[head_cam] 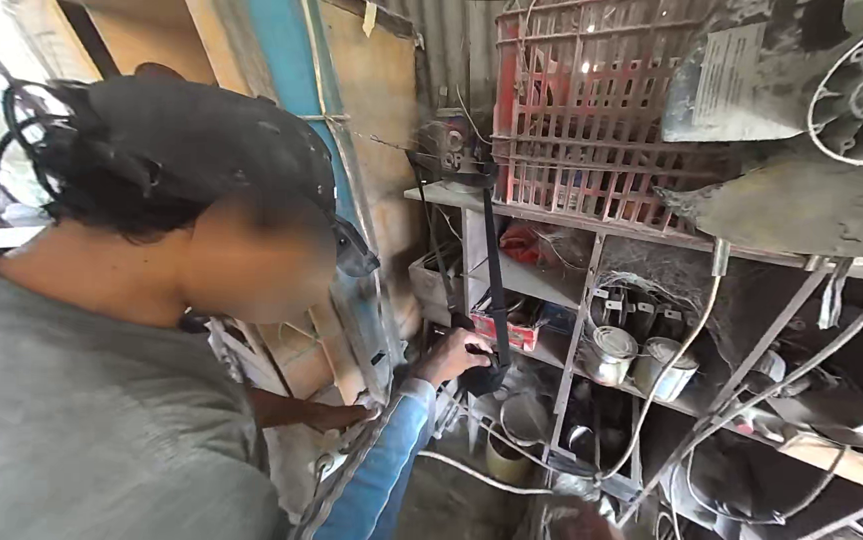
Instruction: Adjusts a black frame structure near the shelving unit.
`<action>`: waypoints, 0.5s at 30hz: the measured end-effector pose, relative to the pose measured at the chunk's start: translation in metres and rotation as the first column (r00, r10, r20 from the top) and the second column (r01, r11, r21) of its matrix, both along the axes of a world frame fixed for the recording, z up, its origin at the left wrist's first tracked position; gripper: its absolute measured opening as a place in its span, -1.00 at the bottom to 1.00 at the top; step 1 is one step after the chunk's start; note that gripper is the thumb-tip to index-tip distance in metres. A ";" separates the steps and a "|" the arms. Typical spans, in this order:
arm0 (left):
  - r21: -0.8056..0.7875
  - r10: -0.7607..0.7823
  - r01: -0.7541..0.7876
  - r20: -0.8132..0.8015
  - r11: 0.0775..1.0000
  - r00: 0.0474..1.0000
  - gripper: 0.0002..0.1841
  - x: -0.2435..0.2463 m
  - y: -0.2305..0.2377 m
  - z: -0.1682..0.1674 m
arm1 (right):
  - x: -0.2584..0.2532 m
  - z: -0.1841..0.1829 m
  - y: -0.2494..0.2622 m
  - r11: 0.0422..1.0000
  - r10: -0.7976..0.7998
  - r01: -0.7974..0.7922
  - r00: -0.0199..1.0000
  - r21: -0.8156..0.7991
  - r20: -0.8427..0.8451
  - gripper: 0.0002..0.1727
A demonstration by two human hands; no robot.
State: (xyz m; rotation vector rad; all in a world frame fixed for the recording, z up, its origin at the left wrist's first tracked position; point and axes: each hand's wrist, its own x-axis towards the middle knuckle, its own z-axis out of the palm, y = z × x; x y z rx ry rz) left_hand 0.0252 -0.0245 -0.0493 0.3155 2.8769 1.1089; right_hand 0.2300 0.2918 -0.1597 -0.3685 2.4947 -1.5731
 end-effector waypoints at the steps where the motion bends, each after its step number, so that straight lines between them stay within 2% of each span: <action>1: 0.014 -0.035 0.037 -0.102 0.999 0.994 -0.67 -0.001 -0.003 -0.012 | -0.028 0.021 -0.017 0.998 -0.048 0.047 0.998 -0.030 -0.030 -0.41; 2: 0.042 -0.082 0.089 -0.148 0.995 0.986 -0.73 0.001 -0.005 -0.018 | -0.053 0.039 -0.035 0.992 -0.105 0.099 0.992 -0.075 -0.068 -0.30; 5: 0.111 -0.168 0.178 -0.092 0.978 0.981 -0.78 0.025 -0.003 -0.012 | -0.113 0.063 -0.080 0.958 -0.213 0.182 0.969 -0.222 -0.127 -0.03; 7: 0.160 -0.148 0.161 -0.088 0.974 0.985 -0.81 0.036 0.002 -0.012 | -0.140 0.063 -0.100 0.963 -0.203 0.176 0.972 -0.206 -0.117 0.01; 8: 0.193 -0.131 0.149 -0.105 0.970 0.986 -0.82 0.039 0.003 -0.015 | -0.148 0.061 -0.106 0.969 -0.186 0.166 0.978 -0.182 -0.097 -0.05; 11: 0.291 -0.080 0.107 -0.104 0.951 0.991 -0.81 0.042 0.002 -0.017 | -0.161 0.052 -0.114 0.969 -0.122 0.100 0.989 -0.228 -0.084 -0.49; 13: 0.357 -0.034 0.057 -0.071 0.932 0.997 -0.75 0.043 -0.001 -0.019 | -0.161 0.050 -0.111 0.962 -0.048 0.022 0.995 -0.273 -0.089 -0.61; 15: 0.394 0.052 -0.015 -0.083 0.919 0.995 -0.77 0.045 -0.003 -0.026 | -0.159 0.049 -0.111 0.973 -0.002 -0.012 0.998 -0.233 -0.064 -0.64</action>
